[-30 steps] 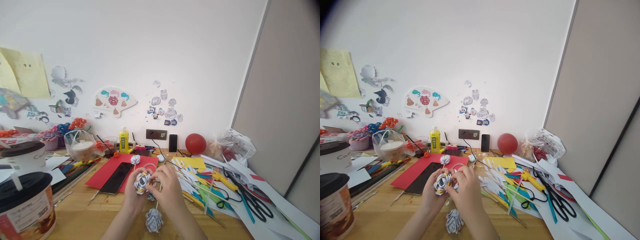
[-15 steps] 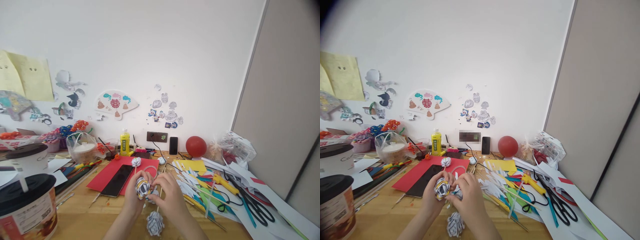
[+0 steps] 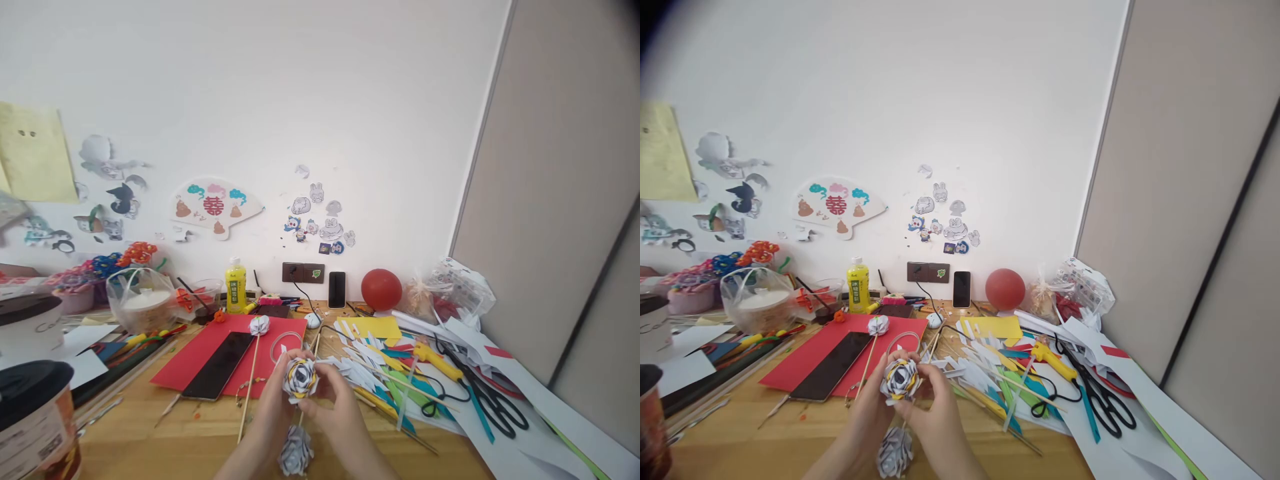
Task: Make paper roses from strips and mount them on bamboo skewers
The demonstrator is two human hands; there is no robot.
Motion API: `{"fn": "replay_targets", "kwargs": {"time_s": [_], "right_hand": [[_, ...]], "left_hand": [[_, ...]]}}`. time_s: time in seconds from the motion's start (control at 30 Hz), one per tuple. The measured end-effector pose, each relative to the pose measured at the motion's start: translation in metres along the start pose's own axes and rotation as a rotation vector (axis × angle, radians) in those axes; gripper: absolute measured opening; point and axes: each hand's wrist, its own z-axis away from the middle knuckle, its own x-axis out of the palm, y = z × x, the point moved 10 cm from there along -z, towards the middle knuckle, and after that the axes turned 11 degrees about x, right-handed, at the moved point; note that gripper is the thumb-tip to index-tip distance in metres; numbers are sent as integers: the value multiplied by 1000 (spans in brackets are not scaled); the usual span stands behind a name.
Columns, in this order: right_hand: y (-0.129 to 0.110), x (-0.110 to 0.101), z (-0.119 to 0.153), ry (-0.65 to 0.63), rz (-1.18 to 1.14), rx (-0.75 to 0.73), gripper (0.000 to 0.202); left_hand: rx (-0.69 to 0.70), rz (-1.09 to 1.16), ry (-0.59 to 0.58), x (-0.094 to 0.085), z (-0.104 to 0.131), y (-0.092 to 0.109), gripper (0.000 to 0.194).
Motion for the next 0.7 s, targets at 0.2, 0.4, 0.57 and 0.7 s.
{"fn": "replay_targets", "kwargs": {"time_s": [0.2, 0.4, 0.57, 0.7], "right_hand": [[12, -9, -12, 0, -85, 80, 46], [17, -13, -20, -41, -117, 87, 47], [16, -15, -23, -45, -151, 91, 50], [18, -21, -24, 2, -159, 94, 45]], "left_hand": [[78, -209, -89, -9, -11, 0, 43], [68, -239, -147, -5, -15, 0, 43], [-7, -204, -112, -8, -18, -14, 27], [-70, -132, -104, -10, -19, -29, 35]]}}
